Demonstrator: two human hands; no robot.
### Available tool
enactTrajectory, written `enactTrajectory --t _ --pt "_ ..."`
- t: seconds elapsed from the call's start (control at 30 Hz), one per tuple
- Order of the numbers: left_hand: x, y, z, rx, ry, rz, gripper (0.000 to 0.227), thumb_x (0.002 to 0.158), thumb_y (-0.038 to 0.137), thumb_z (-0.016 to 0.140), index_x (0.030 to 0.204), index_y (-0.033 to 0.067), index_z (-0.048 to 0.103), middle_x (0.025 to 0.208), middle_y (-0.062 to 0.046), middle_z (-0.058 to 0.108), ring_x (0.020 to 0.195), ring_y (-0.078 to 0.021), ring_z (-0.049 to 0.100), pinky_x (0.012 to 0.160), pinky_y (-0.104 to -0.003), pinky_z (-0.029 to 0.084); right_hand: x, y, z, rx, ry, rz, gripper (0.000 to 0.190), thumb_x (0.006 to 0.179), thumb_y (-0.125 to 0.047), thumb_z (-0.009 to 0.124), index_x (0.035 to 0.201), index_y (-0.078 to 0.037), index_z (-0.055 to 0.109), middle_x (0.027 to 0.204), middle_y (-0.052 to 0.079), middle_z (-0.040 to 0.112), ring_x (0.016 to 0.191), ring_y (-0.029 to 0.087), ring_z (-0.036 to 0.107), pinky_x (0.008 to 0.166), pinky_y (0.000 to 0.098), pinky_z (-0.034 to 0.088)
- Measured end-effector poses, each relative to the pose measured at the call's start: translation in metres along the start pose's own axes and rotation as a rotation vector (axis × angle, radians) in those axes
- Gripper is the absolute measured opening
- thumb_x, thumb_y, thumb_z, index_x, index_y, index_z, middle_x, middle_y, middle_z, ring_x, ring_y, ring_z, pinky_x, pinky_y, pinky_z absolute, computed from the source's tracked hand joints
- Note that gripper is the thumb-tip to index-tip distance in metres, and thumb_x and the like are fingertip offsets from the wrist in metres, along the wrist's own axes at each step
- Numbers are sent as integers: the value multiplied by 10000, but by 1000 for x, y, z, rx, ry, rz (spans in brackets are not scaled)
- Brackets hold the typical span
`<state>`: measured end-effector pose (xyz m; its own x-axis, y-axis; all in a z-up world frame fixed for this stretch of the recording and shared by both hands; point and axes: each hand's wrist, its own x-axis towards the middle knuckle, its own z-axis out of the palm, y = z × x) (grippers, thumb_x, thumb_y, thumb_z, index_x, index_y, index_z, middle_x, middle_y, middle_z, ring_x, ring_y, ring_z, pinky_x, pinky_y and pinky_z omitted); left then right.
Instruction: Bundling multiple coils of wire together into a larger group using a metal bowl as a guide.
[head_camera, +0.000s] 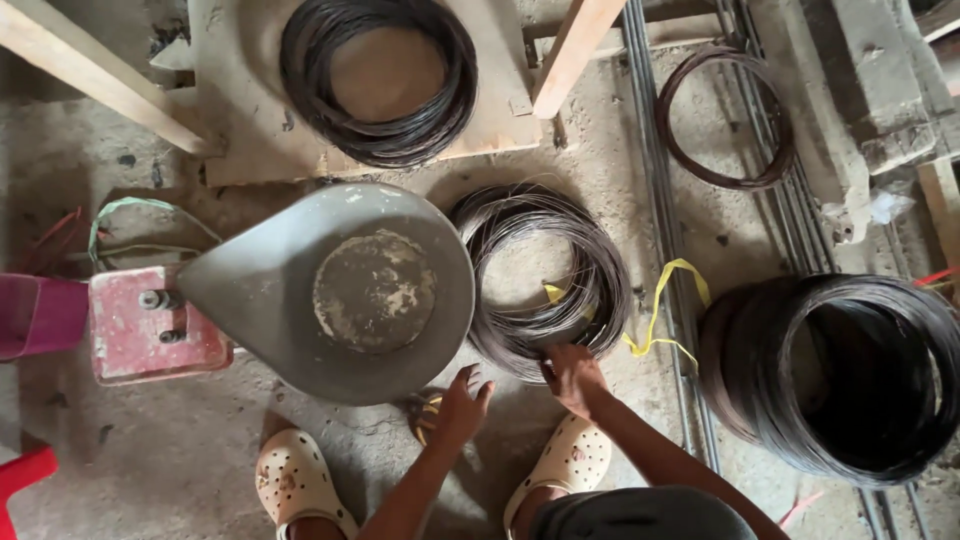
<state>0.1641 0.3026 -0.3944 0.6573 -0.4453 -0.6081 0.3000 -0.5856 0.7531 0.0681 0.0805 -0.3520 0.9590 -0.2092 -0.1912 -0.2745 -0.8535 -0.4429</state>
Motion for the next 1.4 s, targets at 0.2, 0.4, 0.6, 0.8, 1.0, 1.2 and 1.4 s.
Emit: enactTrajectory --t 0.2,0.4,0.6,0.8,1.0,1.2,1.4 --pt "19 -13 11 39 143 81 736 903 418 686 1493 53 439 1501 -204 506 1392 -343 496 1156 -424 378 -2 -8 -19 -191 83 -135 563 972 -403 607 1430 -82 539 1460 212 534 1397 368 455 1204 562 296" --pt "16 34 -8 150 229 130 842 884 457 740 1467 -74 444 1417 -387 511 1314 -518 539 1133 -580 434 23 83 -4 -117 589 -87 572 779 -248 792 1274 -18 622 1246 268 629 1223 453 585 1063 555 444" --pt "31 65 -16 94 221 97 896 858 479 757 1512 -26 409 1506 -330 462 1396 -448 472 1169 -544 401 46 98 -65 12 322 536 939 822 -543 735 1560 -89 373 1478 282 456 1355 484 459 1097 625 409" --pt "51 81 -4 31 217 8 864 865 432 769 1522 5 404 1506 -286 490 1403 -400 488 1183 -524 401 82 108 -74 148 135 711 1148 743 -626 813 1599 -88 270 1309 317 607 1252 503 585 1060 601 472" --pt "65 103 -4 -44 285 -150 897 839 492 783 1465 -57 449 1452 -341 522 1362 -450 518 1174 -559 406 98 199 -12 154 142 785 827 694 -438 872 1360 -100 517 1113 242 680 1055 477 698 930 568 568" --pt "28 145 -25 -205 366 -70 1008 804 473 841 1466 -157 415 1472 -434 434 1389 -535 438 1195 -576 336 86 169 -52 208 43 843 705 671 -386 889 1262 -117 614 1167 191 723 1149 406 694 1014 504 549" --pt "34 135 -11 -178 498 32 979 726 351 919 1425 -153 454 1405 -432 488 1324 -545 495 1154 -598 364 74 133 -74 159 70 848 633 738 -375 852 1239 -103 577 1148 222 734 1136 432 694 1007 549 549"
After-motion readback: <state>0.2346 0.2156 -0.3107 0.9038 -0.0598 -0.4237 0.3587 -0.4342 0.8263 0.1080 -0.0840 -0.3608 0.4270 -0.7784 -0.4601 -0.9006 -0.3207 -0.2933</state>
